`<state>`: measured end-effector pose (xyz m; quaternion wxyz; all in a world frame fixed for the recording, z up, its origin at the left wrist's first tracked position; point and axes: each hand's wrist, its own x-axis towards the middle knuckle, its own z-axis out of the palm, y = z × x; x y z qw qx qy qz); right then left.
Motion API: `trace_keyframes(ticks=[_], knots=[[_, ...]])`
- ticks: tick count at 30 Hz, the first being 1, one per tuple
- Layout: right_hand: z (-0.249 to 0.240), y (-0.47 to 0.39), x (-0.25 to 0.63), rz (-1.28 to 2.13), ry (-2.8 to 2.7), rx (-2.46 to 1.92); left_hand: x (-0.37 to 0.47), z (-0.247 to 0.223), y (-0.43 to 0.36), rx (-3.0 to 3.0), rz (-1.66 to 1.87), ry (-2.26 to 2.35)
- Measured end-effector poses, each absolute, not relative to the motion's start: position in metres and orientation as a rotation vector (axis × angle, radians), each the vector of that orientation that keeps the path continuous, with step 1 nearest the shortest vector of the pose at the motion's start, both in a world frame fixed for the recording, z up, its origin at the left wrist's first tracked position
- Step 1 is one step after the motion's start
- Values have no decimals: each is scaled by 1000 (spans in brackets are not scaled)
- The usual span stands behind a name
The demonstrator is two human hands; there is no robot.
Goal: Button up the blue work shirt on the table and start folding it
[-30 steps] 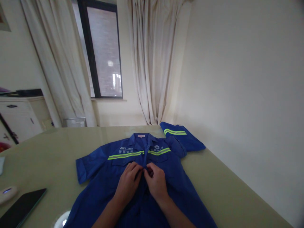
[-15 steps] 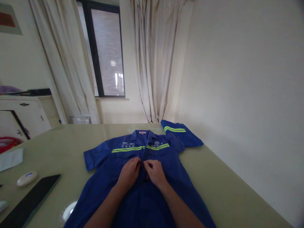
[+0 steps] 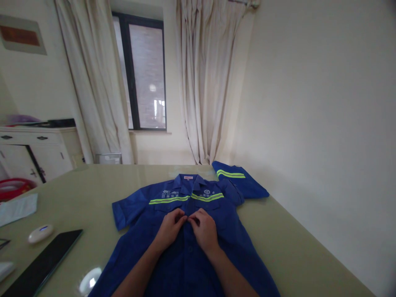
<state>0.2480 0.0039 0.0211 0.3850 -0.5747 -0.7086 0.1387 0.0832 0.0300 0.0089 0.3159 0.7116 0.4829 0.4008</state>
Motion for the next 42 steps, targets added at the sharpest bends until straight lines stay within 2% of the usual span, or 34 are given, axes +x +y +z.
trace_keyframes(ticks=[5, 14, 19, 22, 25, 29, 33, 37, 42], knots=[[15, 10, 250, 454, -1658, -1399, 84, 8, 31, 1854, 1047, 1223], [6, 23, 257, 796, -1568, -1375, 91, 21, 9, 2377, 808, 1509], [12, 10, 252, 495, -1674, -1445, 90, 17, 12, 2349, 869, 1505], [16, 0, 247, 391, -1789, -1393, 90, 14, 13, 2416, 881, 1689], [25, -3, 242, 315, -1869, -1539, 92, 7, 7, 2516, 732, 1833], [43, 8, 233, 249, -1883, -1898, 93, -11, -14, 2629, 499, 1765], [40, 20, 226, 100, -1884, -1953, 84, -25, -43, 2648, 426, 1751], [20, 23, 231, 180, -1752, -1902, 79, -3, -56, 2611, 311, 1743], [12, 31, 247, 432, -1559, -1602, 97, 46, -19, 2448, 331, 1925]])
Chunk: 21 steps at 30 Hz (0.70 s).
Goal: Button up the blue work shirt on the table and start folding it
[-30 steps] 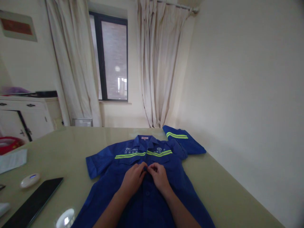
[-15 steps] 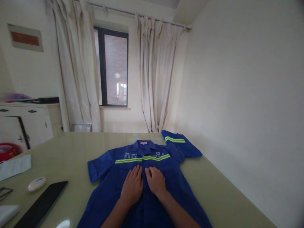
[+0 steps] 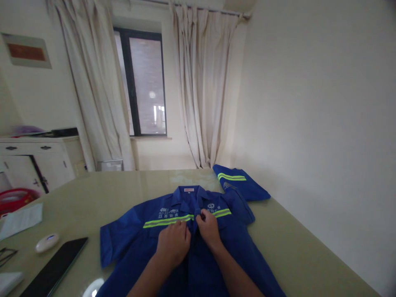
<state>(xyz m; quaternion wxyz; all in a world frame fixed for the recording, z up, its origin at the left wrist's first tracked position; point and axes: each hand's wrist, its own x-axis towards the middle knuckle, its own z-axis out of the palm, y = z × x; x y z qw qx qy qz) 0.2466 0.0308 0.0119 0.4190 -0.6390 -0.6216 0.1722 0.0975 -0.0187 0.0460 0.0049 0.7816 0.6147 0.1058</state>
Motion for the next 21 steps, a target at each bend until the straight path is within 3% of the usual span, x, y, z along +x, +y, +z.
trace_keyframes(ticks=[9, 15, 21], knots=[[8, 33, 252, 652, -1423, -1276, 108, 15, 34, 2379, 703, 1636], [5, 30, 244, 502, -1587, -1322, 100, 11, 35, 2210, 796, 1715], [6, 28, 242, 471, -1587, -1386, 93, 7, 42, 2131, 883, 1484]])
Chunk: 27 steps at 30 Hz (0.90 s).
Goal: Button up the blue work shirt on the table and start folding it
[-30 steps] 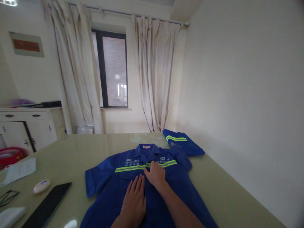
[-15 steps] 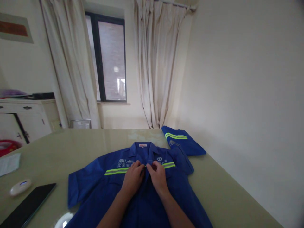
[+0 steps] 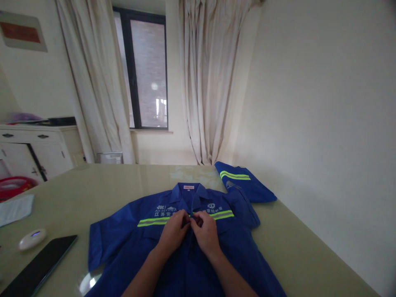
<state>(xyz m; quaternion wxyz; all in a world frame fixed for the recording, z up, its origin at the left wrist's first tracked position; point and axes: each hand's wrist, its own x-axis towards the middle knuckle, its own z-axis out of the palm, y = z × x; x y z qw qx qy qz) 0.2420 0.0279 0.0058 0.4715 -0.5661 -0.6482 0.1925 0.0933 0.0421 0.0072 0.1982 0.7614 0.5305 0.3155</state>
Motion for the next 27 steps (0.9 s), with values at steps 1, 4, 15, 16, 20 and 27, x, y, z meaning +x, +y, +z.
trace_keyframes(ticks=[1, 4, 15, 16, 20, 27], knots=[[6, 28, 242, 469, -1582, -1391, 92, 7, 42, 2117, 903, 1436], [5, 27, 243, 456, -1593, -1392, 90, 5, 41, 2080, 980, 1306], [14, 28, 249, 740, -1597, -1237, 94, 12, 27, 2423, 951, 1436], [14, 29, 250, 803, -1568, -1236, 96, 13, 26, 2402, 951, 1464], [8, 31, 249, 933, -1488, -1271, 99, 14, 26, 2307, 951, 1534], [2, 32, 247, 904, -1465, -1234, 91, 11, 36, 2109, 1100, 1328]])
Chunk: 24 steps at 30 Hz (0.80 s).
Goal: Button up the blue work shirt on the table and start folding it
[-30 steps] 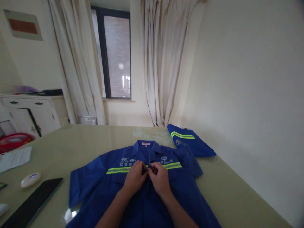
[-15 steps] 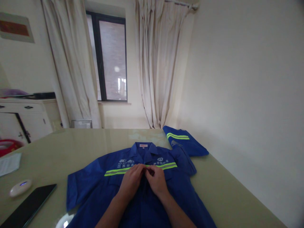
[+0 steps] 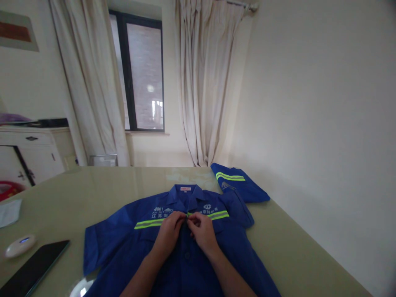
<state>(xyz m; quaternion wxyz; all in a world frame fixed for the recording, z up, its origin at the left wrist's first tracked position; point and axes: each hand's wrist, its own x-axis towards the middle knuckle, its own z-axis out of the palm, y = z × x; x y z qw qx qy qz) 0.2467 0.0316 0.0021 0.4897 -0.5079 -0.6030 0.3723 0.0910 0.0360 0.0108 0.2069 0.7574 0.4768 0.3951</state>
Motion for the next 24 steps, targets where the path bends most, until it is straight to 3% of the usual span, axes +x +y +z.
trace_keyframes(ticks=[7, 24], knots=[[3, 36, 251, 670, -1559, -1267, 88, 10, 35, 1970, 1139, 1194], [10, 39, 250, 749, -1528, -1234, 85, 1, 49, 1577, 1216, 1183]])
